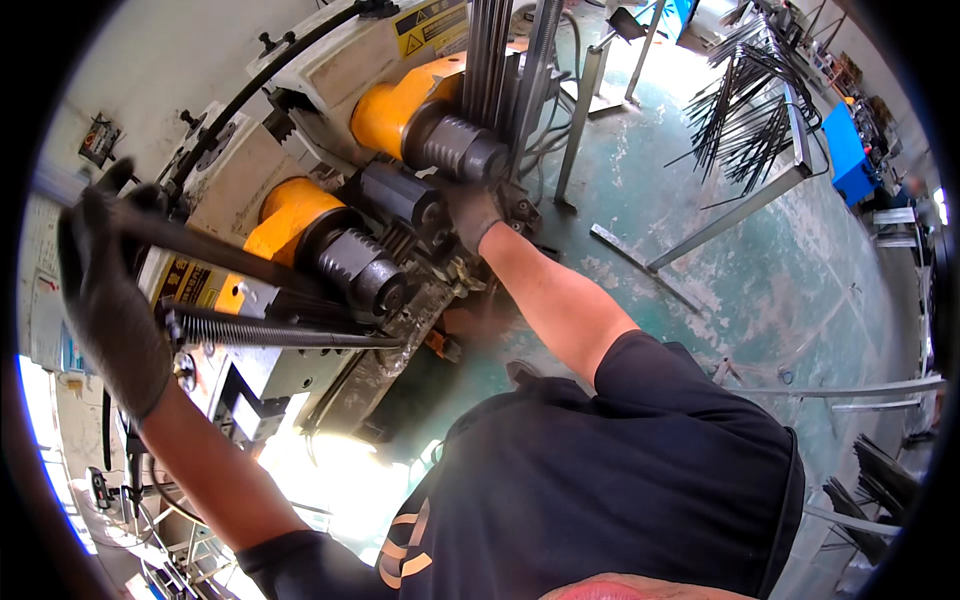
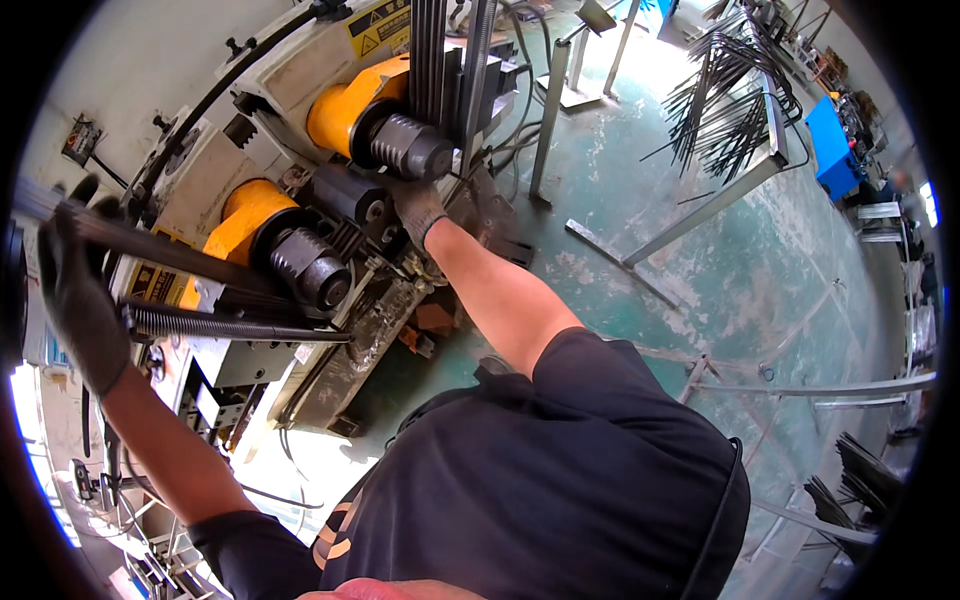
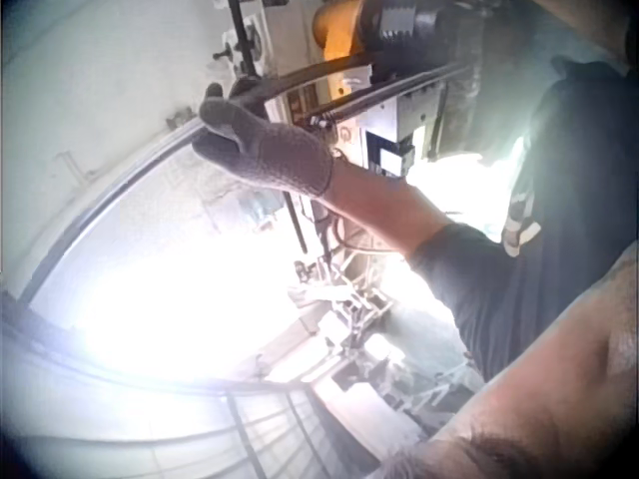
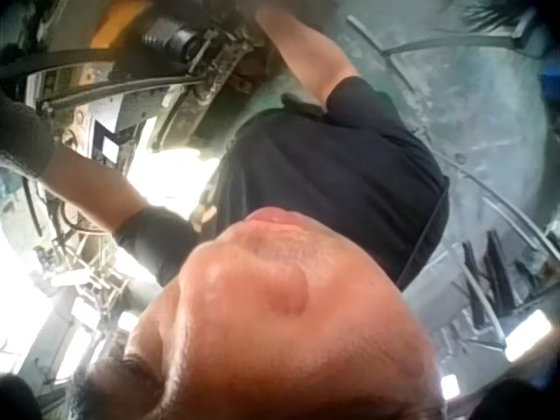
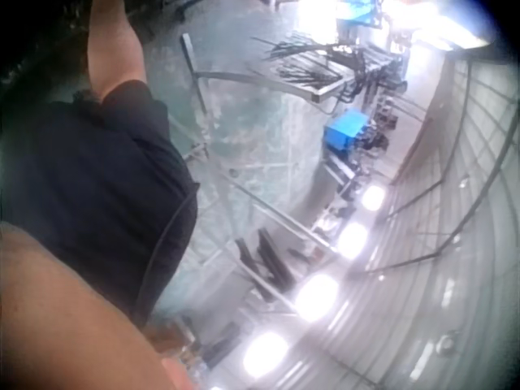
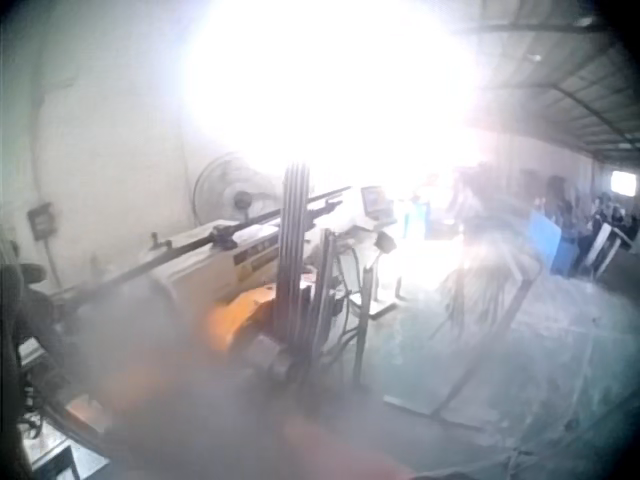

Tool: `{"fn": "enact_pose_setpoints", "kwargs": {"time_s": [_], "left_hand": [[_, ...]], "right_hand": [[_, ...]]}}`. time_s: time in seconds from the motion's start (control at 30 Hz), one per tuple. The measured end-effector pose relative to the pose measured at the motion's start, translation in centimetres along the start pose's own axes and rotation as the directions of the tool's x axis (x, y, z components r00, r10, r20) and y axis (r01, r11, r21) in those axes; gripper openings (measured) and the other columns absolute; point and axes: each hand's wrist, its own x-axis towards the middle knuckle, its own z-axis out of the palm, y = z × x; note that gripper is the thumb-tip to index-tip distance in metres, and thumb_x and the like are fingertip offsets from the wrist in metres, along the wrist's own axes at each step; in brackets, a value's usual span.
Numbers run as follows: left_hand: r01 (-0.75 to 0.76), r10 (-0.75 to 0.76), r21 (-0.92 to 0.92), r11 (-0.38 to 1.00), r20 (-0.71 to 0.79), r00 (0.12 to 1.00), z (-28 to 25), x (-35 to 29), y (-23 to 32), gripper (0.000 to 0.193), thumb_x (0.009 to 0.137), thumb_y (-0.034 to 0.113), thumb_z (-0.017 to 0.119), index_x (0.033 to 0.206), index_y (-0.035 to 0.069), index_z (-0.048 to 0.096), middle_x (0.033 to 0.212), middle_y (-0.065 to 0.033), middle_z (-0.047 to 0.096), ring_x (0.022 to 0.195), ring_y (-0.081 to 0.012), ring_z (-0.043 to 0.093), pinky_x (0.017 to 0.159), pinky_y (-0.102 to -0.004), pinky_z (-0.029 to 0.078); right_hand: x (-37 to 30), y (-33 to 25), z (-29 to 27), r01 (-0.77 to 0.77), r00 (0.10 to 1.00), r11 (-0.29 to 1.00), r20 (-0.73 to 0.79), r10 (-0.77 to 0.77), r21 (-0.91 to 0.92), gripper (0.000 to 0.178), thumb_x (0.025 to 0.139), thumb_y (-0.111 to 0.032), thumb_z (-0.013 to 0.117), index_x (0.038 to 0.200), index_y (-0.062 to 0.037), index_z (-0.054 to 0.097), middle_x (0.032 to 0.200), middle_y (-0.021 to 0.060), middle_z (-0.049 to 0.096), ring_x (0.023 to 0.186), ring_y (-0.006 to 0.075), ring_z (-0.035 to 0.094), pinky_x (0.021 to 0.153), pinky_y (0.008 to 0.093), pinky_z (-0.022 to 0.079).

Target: The person repeatedly feeds straight metal rods into a bending machine, operates the lever to bend them, and then removes the finished pieces. The person stacks the bent rods on a nearby rack.

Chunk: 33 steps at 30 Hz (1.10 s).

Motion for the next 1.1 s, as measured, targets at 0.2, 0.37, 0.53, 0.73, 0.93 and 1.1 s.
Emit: {"fn": "enact_pose_setpoints", "kwargs": {"time_s": [0.2, 0.37, 0.53, 0.73, 0.93, 1.1], "left_hand": [[0.328, -0.247, -0.347, 0.879, 0.259, 0.934, 2.2, 4.0, 3.1, 0.049, 0.096, 0.041, 0.073, 0.13, 0.006, 0.07, 0.106, -0.011, 0.075, 0.103, -0.0199, 0.074, 0.094, -0.0312, 0.056], [0.504, -0.412, -0.48, 0.718, 0.291, 0.864, 2.4, 4.3, 4.9, 0.056, 0.09, 0.042, 0.08, 0.127, 0.001, 0.069, 0.098, -0.0094, 0.074, 0.094, -0.0167, 0.072, 0.087, -0.0303, 0.056], [0.52, -0.444, -0.441, 0.731, 0.272, 0.854, 2.1, 4.0, 5.0, 0.061, 0.087, 0.045, 0.082, 0.128, 0.001, 0.069, 0.099, -0.0084, 0.076, 0.094, -0.016, 0.071, 0.08, -0.0278, 0.054], [0.49, -0.417, -0.483, 0.725, 0.258, 0.872, 2.5, 4.1, 4.7, 0.061, 0.087, 0.045, 0.082, 0.127, 0.001, 0.07, 0.099, -0.0093, 0.075, 0.095, -0.0163, 0.072, 0.082, -0.0296, 0.055], [0.525, -0.452, -0.449, 0.723, 0.267, 0.851, 2.2, 4.2, 5.2, 0.067, 0.086, 0.047, 0.082, 0.131, 0.0, 0.067, 0.103, -0.0126, 0.075, 0.099, -0.0193, 0.072, 0.092, -0.0334, 0.056], [0.532, -0.457, -0.441, 0.723, 0.272, 0.847, 2.2, 4.2, 5.1, 0.067, 0.086, 0.047, 0.081, 0.131, -0.001, 0.067, 0.103, -0.0128, 0.075, 0.101, -0.0206, 0.073, 0.094, -0.0334, 0.056]], "right_hand": [[-0.6, -0.4, 1.2, -0.147, 0.989, 0.983, 0.025, 0.145, 0.111, 0.031, 0.097, -0.033, 0.073, 0.108, -0.0046, 0.071, 0.077, 0.0098, 0.071, 0.057, 0.0194, 0.068, 0.051, 0.0355, 0.053], [0.2, 0.5, 1.1, -0.151, 0.988, 0.979, 0.025, 0.149, 0.136, 0.027, 0.097, -0.032, 0.073, 0.1, -0.0049, 0.072, 0.071, 0.009, 0.07, 0.056, 0.0193, 0.069, 0.049, 0.0328, 0.05], [-0.5, -0.6, 1.3, -0.156, 0.988, 0.979, 0.037, 0.152, 0.132, 0.028, 0.096, -0.033, 0.073, 0.097, -0.0054, 0.072, 0.071, 0.0089, 0.07, 0.055, 0.0187, 0.069, 0.048, 0.0315, 0.048], [0.0, 0.2, 1.1, -0.151, 0.988, 0.98, 0.023, 0.15, 0.131, 0.032, 0.094, -0.037, 0.076, 0.096, -0.0059, 0.072, 0.071, 0.0076, 0.07, 0.056, 0.0174, 0.068, 0.048, 0.0314, 0.049], [-0.3, -0.3, 1.1, -0.117, 0.993, 0.991, -0.007, 0.118, 0.068, 0.035, 0.092, -0.04, 0.078, 0.097, -0.0059, 0.073, 0.072, 0.0065, 0.07, 0.056, 0.0171, 0.068, 0.051, 0.0333, 0.05], [-1.0, -1.1, 1.0, -0.139, 0.99, 0.986, 0.005, 0.14, 0.086, 0.039, 0.091, -0.041, 0.077, 0.099, -0.0035, 0.073, 0.074, 0.007, 0.071, 0.058, 0.0166, 0.069, 0.053, 0.0331, 0.053]]}}
